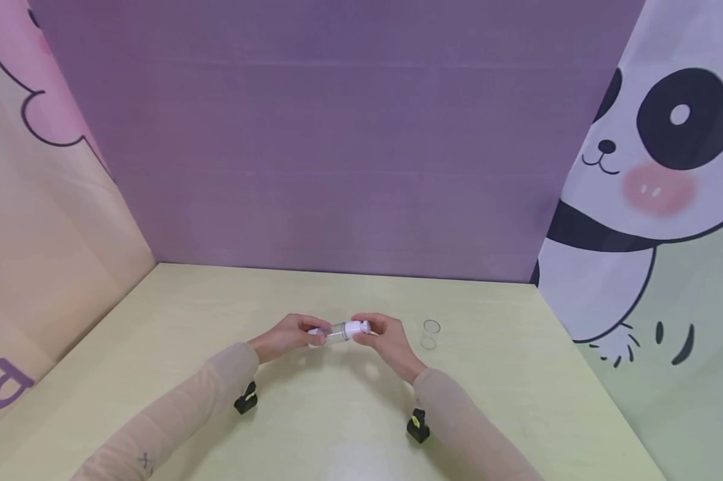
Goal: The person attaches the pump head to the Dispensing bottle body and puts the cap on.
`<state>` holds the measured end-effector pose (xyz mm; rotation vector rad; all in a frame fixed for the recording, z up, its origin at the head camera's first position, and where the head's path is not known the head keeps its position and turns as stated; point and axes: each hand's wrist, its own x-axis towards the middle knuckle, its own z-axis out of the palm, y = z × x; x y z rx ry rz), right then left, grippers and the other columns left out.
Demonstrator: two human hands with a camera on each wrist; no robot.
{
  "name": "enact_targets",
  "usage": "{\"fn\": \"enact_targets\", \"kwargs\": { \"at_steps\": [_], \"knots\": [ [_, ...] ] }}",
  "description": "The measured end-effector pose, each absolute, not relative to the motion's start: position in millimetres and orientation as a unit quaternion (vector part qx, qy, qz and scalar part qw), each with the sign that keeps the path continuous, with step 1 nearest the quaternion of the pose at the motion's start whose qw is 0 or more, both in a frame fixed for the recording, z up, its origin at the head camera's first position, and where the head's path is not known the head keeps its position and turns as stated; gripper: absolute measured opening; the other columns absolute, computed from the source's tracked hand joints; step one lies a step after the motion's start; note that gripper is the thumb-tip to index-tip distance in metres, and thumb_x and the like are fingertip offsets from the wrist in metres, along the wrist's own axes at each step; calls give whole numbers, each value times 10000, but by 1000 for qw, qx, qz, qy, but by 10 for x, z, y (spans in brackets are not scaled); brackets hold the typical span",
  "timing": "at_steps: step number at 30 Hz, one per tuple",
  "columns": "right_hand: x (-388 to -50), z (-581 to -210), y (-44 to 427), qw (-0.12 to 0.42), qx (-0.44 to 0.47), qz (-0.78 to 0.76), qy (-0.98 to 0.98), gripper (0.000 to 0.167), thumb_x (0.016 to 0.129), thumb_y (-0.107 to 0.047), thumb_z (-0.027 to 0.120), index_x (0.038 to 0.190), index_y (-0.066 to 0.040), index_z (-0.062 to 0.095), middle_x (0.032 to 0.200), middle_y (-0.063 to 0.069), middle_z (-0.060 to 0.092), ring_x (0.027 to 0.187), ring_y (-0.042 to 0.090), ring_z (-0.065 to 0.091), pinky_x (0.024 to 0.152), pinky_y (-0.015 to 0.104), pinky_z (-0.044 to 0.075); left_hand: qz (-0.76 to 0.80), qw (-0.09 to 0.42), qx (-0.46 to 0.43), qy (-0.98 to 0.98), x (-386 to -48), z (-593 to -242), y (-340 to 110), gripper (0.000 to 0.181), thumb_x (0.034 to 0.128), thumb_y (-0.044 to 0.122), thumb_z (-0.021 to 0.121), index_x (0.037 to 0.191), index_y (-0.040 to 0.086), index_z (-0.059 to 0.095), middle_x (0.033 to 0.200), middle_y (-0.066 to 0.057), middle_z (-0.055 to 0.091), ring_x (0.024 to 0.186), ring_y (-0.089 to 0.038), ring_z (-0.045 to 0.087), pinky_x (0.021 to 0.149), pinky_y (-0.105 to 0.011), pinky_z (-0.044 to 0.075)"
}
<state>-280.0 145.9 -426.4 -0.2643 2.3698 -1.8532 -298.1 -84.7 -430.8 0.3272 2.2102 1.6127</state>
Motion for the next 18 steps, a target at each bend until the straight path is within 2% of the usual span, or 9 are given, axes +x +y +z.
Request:
{"fn": "enact_targets", "kwargs": {
  "at_steps": [11,18],
  "knots": [
    [-2803,-4267,1450,54,-69,-603,793,357,784,-173,718,1124,-101,637,1116,74,650,995,166,591,874,330,479,575,192,113,788,-2992,-4330,-841,323,819,172,684,1134,115,646,1215,-63,570,988,-191,515,841,-344,442],
    [-2804,-4269,1461,47,-58,-603,794,360,778,-159,719,1122,-94,635,1090,71,651,959,161,599,851,318,489,579,194,118,783,-2997,-4341,-826,319,819,161,684,1130,104,646,1189,-67,582,959,-188,517,829,-340,445]
  ]
}}
